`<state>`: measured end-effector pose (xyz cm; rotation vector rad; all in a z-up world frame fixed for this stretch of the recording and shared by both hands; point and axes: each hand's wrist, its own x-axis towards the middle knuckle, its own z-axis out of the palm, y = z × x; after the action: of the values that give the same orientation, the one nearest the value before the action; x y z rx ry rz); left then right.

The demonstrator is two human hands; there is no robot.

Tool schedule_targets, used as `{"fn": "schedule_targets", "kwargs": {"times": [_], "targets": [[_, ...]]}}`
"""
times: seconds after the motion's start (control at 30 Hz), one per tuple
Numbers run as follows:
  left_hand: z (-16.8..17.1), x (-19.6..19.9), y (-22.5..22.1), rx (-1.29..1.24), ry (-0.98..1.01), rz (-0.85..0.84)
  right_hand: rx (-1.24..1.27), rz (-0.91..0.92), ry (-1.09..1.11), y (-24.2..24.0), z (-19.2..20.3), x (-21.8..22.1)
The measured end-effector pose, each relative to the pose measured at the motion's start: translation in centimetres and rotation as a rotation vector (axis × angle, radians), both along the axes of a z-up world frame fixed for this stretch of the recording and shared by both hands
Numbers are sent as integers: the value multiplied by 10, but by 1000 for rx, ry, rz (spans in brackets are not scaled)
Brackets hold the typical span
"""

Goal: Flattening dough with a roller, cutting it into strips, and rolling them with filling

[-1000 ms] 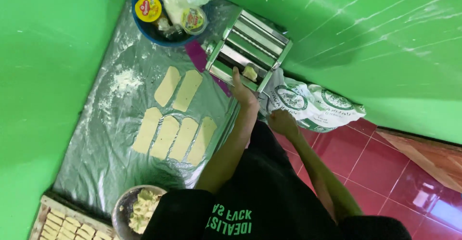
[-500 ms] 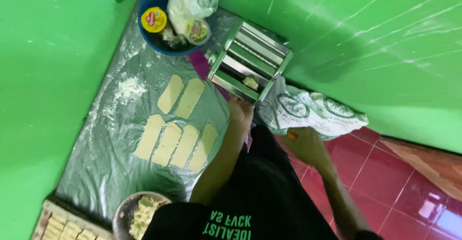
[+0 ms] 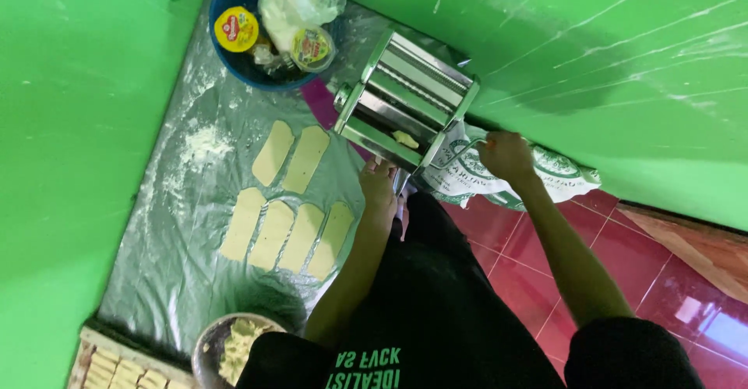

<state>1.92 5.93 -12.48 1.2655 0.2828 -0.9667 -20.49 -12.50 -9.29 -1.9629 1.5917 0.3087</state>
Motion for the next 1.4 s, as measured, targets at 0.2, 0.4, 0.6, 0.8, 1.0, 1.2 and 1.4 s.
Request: {"fn": "schedule_targets", "kwargs": {"times": [0.2,0.4,0.6,0.8,1.0,1.2,1.4], "targets": [[84,10,5,27,68,-107,211,115,39,41,-34,20],[28,20,29,-130,56,-153,396,137,-165,107,-42,20],[48,8,24,-92,-38,-106,500,234,-233,153,82,23],[42,13,29,29,-13,-73,309,312,-366,153,143,0],[71,14,25,22,32,-144,346,115,-239,109,213,-2],[11,13,38,65,18,-99,-37,43,-137,36,157,-21],[17,10,52,29,53,-63,-46,48,17,-9,43,-14]]}}
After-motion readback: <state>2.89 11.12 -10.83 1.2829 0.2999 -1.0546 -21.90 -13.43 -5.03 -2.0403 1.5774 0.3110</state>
